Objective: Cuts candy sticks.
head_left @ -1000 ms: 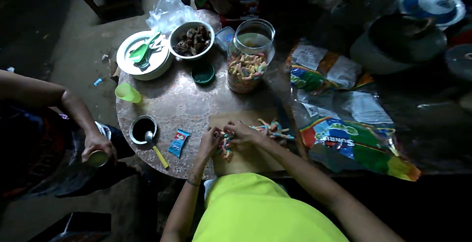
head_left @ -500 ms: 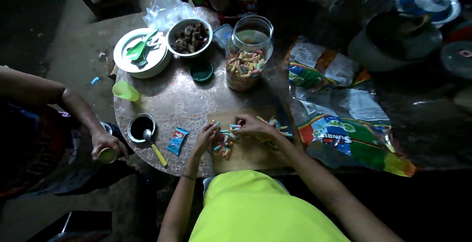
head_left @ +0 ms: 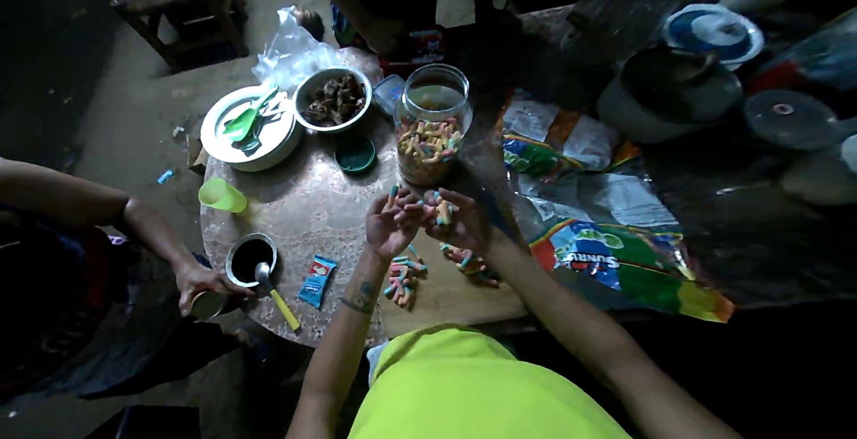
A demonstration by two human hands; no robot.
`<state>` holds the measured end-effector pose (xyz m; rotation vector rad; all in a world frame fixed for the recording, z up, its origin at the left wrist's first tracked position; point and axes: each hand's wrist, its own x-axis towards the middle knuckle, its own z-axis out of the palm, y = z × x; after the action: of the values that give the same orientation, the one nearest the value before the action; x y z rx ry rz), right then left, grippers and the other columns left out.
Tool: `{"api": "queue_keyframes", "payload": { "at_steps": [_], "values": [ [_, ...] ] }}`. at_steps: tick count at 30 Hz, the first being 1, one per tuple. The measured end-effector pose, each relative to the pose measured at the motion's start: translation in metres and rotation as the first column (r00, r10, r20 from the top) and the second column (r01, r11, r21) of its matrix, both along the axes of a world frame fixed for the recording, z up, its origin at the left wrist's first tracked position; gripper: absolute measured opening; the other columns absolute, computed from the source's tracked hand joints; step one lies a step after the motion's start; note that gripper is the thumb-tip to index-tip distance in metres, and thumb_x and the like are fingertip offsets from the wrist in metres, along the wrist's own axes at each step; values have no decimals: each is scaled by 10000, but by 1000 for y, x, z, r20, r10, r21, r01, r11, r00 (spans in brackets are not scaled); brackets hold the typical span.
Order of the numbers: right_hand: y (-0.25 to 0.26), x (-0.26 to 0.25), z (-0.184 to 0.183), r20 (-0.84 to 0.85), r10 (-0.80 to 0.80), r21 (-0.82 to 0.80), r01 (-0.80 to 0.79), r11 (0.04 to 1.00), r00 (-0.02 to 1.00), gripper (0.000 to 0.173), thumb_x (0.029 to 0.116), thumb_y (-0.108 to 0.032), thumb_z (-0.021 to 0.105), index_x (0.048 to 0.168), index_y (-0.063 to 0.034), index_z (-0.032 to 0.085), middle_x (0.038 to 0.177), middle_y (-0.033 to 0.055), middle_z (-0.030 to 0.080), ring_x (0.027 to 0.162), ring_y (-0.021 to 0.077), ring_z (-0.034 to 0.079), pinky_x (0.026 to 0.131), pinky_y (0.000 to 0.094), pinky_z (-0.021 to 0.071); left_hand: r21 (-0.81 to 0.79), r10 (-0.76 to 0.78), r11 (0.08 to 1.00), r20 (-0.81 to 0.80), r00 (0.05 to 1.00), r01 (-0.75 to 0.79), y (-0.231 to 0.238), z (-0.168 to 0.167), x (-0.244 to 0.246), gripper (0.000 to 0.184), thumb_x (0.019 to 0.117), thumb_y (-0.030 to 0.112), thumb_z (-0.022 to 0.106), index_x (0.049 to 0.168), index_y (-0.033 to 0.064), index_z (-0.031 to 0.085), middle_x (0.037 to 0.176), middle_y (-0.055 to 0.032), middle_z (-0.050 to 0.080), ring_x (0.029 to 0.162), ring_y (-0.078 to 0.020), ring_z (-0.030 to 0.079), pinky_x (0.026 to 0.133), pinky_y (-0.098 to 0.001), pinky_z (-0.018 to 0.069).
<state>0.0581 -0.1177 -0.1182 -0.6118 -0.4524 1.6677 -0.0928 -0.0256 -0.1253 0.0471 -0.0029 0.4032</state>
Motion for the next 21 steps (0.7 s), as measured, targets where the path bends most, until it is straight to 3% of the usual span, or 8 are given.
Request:
{"api": "queue_keyframes", "payload": {
  "at_steps": [1,3,6,10,12,15,19,21],
  "values": [
    [5,-2,12,38,-56,7,56,998,998,160,985,-250,600,889,-137,658,766,-22,651,557,-11,554,513,119,463,36,8,999,-5,1000,-8,2,10,7,180,907,285,629,863,117,676,713,14,622,576,-68,597,567,-192,528],
    [14,-3,36,161,-190,11,191,982,969,71,1018,-113,568,979,-121,626,881,14,706,601,4,580,547,137,487,98,81,992,-50,995,-76,6,27,20,193,936,309,578,877,151,672,732,29,613,611,-58,599,591,-188,527],
    [34,7,71,362,-358,67,359,931,861,102,1046,-101,535,1128,-81,592,896,27,700,639,44,614,566,192,530,299,209,939,-91,974,-173,25,59,45,284,995,335,432,895,201,661,754,61,628,613,-21,580,562,-162,493],
    [72,47,127,627,-504,271,440,856,595,68,1011,-68,601,1074,-47,614,793,-40,664,598,7,595,558,173,526,572,370,787,-135,919,-232,68,124,83,379,1070,254,262,898,167,588,733,50,604,612,-35,564,577,-178,493],
    [89,70,149,698,-484,248,455,855,528,70,987,-52,649,1047,-31,622,769,-24,674,601,19,613,577,177,534,671,418,719,-207,885,-183,91,144,96,338,1091,222,290,932,136,576,741,23,592,589,-45,540,532,-167,460],
    [108,99,160,786,-395,184,430,884,475,127,945,-35,705,1044,-4,631,773,13,669,626,55,632,634,215,570,808,451,589,-328,830,-1,123,148,109,309,1096,218,347,941,99,586,744,18,597,548,-22,494,485,-147,402],
    [116,115,158,877,-288,143,364,920,385,124,905,-3,730,1009,16,664,740,12,657,585,43,592,585,199,528,869,562,478,-413,717,126,133,145,115,154,1030,76,574,1168,7,577,910,-48,673,711,-66,632,670,-207,550],
    [117,117,158,895,-241,109,341,934,375,120,907,9,719,1015,16,669,767,26,675,602,49,614,605,201,546,898,613,411,-398,683,156,134,144,115,197,970,13,655,1146,-13,570,928,-70,688,765,-86,674,724,-225,576]
  ]
}}
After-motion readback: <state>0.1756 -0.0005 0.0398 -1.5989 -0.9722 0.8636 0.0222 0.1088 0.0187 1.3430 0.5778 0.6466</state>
